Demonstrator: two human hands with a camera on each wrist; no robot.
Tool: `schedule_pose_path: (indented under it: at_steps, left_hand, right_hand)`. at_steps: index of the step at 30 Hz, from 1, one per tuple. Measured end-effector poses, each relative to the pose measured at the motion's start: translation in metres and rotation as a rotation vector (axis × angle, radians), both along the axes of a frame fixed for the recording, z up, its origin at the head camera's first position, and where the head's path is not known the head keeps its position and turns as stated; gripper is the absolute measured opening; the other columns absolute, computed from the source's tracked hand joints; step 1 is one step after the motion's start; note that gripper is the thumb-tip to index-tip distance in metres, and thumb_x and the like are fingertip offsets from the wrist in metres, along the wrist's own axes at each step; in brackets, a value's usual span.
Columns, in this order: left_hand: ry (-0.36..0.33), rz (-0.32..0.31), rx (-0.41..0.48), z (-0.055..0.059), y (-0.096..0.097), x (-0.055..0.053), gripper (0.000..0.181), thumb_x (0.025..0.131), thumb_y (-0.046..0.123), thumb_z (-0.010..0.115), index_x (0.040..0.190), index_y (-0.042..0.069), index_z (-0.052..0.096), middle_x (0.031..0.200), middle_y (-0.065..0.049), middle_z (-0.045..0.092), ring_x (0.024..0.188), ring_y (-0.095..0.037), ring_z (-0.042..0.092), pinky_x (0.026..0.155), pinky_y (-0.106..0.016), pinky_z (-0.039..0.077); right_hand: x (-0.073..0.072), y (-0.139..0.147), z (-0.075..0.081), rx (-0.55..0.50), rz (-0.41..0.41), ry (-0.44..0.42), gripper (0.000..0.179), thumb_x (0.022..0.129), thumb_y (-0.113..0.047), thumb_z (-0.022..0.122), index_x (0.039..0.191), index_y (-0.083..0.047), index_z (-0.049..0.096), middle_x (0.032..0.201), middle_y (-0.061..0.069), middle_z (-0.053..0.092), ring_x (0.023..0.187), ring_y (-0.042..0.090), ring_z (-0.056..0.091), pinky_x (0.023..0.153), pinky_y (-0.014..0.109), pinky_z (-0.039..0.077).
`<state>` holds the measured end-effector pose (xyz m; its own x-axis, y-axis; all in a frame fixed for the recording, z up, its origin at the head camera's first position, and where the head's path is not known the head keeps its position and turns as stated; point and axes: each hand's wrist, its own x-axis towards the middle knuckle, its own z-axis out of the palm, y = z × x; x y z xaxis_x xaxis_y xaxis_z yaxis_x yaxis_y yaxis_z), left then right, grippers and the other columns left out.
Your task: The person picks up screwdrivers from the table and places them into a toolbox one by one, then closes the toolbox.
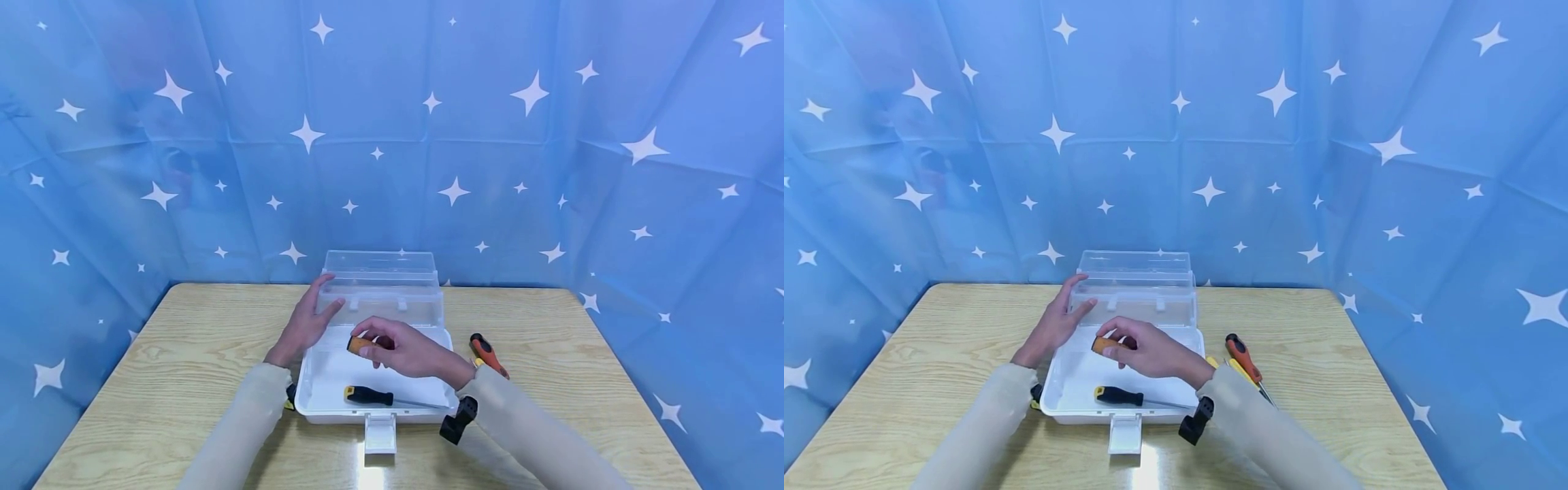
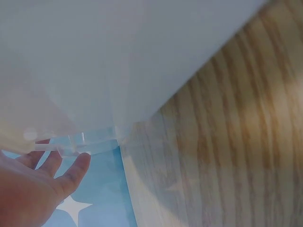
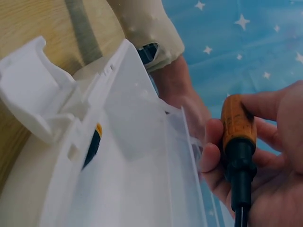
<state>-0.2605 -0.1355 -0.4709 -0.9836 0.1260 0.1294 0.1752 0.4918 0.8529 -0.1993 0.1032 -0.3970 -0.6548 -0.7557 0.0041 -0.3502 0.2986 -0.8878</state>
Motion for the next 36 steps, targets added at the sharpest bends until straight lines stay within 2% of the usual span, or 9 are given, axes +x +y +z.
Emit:
schedule_pose_path:
  at_steps: [7,17,24,28,36]
  left_hand:
    - [0.009,-0.010,0.005,0.000,-0.001,0.001,0.066,0.097,0.057,0.053,0.153,0.032,0.028,0.163,-0.006,0.024,0.149,-0.035,0.024,0.112,-0.067,0.027]
    - [-0.012,-0.015,0.037,0.001,-0.001,0.001,0.065,0.096,0.057,0.054,0.152,0.036,0.028,0.161,-0.005,0.028,0.140,-0.037,0.040,0.100,-0.060,0.047]
    - [-0.010,-0.024,0.031,0.001,-0.002,0.000,0.066,0.096,0.059,0.053,0.152,0.036,0.028,0.162,-0.006,0.025,0.141,-0.037,0.037,0.102,-0.061,0.045]
    - [-0.010,-0.020,0.037,0.001,-0.002,0.000,0.064,0.097,0.057,0.053,0.152,0.036,0.029,0.162,-0.006,0.026,0.143,-0.037,0.035,0.105,-0.063,0.041]
    - [-0.010,-0.018,0.028,0.000,-0.002,-0.001,0.065,0.097,0.057,0.053,0.152,0.035,0.028,0.162,-0.006,0.026,0.144,-0.036,0.034,0.108,-0.064,0.037]
  right_hand:
    - [0.002,-0.008,-0.006,-0.012,0.037,-0.016,0.028,0.103,-0.018,0.054,0.131,-0.011,0.055,0.109,0.009,0.065,0.080,0.034,0.064,0.067,0.029,0.056]
    - [0.005,-0.016,-0.015,-0.017,0.079,-0.024,0.026,0.103,-0.016,0.055,0.129,-0.012,0.057,0.107,0.005,0.065,0.077,0.023,0.065,0.068,0.026,0.056]
    - [0.007,-0.019,-0.022,-0.004,0.091,-0.031,0.026,0.103,-0.014,0.054,0.128,-0.011,0.056,0.104,0.007,0.066,0.076,0.021,0.064,0.066,0.023,0.053]
    - [0.008,-0.021,-0.024,0.000,0.096,-0.038,0.027,0.103,-0.013,0.055,0.129,-0.011,0.056,0.102,0.014,0.067,0.076,0.026,0.064,0.067,0.021,0.052]
    - [0.011,-0.022,-0.028,0.013,0.072,-0.084,0.026,0.102,-0.014,0.056,0.128,-0.013,0.056,0.103,0.003,0.067,0.082,0.038,0.067,0.069,0.023,0.055]
